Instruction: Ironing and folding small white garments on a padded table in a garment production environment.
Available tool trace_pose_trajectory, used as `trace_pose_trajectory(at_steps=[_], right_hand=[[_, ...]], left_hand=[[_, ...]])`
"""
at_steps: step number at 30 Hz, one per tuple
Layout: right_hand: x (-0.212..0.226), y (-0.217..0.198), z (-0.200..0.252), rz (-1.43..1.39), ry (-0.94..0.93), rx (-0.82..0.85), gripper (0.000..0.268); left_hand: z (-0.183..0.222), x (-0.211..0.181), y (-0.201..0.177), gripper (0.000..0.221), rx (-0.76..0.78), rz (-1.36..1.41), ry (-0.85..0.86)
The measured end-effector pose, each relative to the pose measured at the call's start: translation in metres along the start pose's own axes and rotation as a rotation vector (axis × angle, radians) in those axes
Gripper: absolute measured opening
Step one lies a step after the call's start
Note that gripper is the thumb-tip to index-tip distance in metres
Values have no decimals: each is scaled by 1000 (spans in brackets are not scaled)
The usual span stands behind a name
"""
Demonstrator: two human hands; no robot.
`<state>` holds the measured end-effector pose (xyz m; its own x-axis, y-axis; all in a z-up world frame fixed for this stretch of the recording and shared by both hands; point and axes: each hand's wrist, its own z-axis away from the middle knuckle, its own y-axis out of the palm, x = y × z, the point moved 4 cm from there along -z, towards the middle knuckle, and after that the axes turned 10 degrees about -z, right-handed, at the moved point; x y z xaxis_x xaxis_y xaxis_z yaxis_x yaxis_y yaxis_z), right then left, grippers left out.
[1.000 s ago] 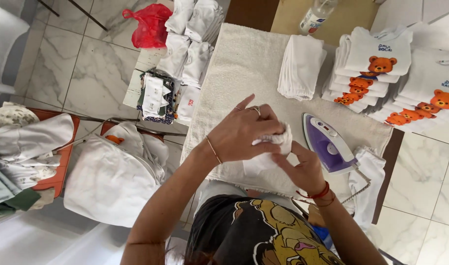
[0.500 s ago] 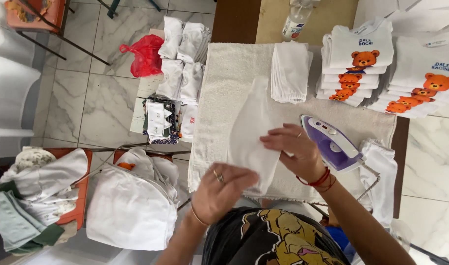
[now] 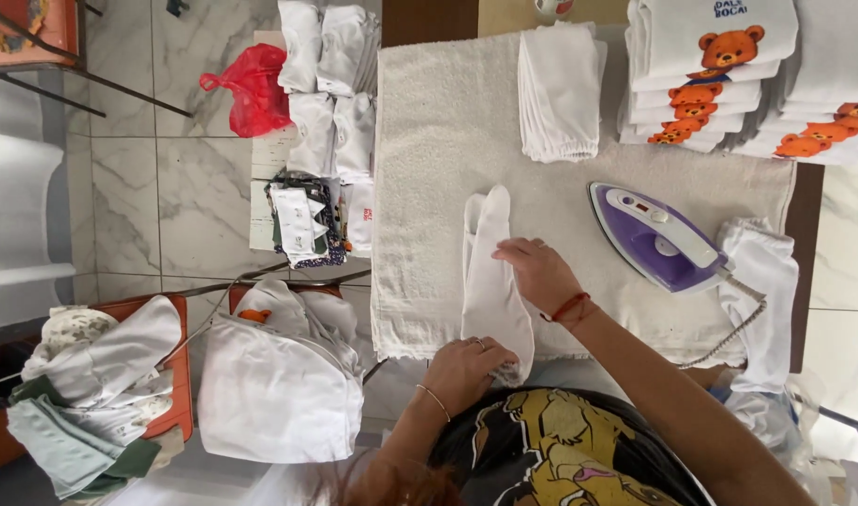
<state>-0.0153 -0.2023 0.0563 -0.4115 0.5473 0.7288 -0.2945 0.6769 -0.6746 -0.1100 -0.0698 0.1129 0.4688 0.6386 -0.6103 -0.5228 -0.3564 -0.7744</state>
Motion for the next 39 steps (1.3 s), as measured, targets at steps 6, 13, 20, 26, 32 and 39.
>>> trace_pose_trajectory(at_steps=[6, 13, 20, 26, 32, 39], right_hand=[[-38, 31, -58, 121, -137, 288, 28], [-23, 27, -70, 208, -329, 377, 21], [-13, 49, -66, 208, -322, 336, 13], [-13, 65, -30, -83, 265, 552, 8], [-22, 80, -13, -49, 294, 336, 12], [-20, -1, 43, 103, 553, 248, 16]], left_hand=[[12, -11, 18, 27, -42, -93, 3], [34, -31, 34, 14, -384, -106, 45], [52, -33, 67, 18, -463, -135, 68], [54, -27, 65, 16, -457, -81, 51], [46, -21, 61, 19, -365, -30, 30], [3, 6, 23, 34, -283, 358, -22]])
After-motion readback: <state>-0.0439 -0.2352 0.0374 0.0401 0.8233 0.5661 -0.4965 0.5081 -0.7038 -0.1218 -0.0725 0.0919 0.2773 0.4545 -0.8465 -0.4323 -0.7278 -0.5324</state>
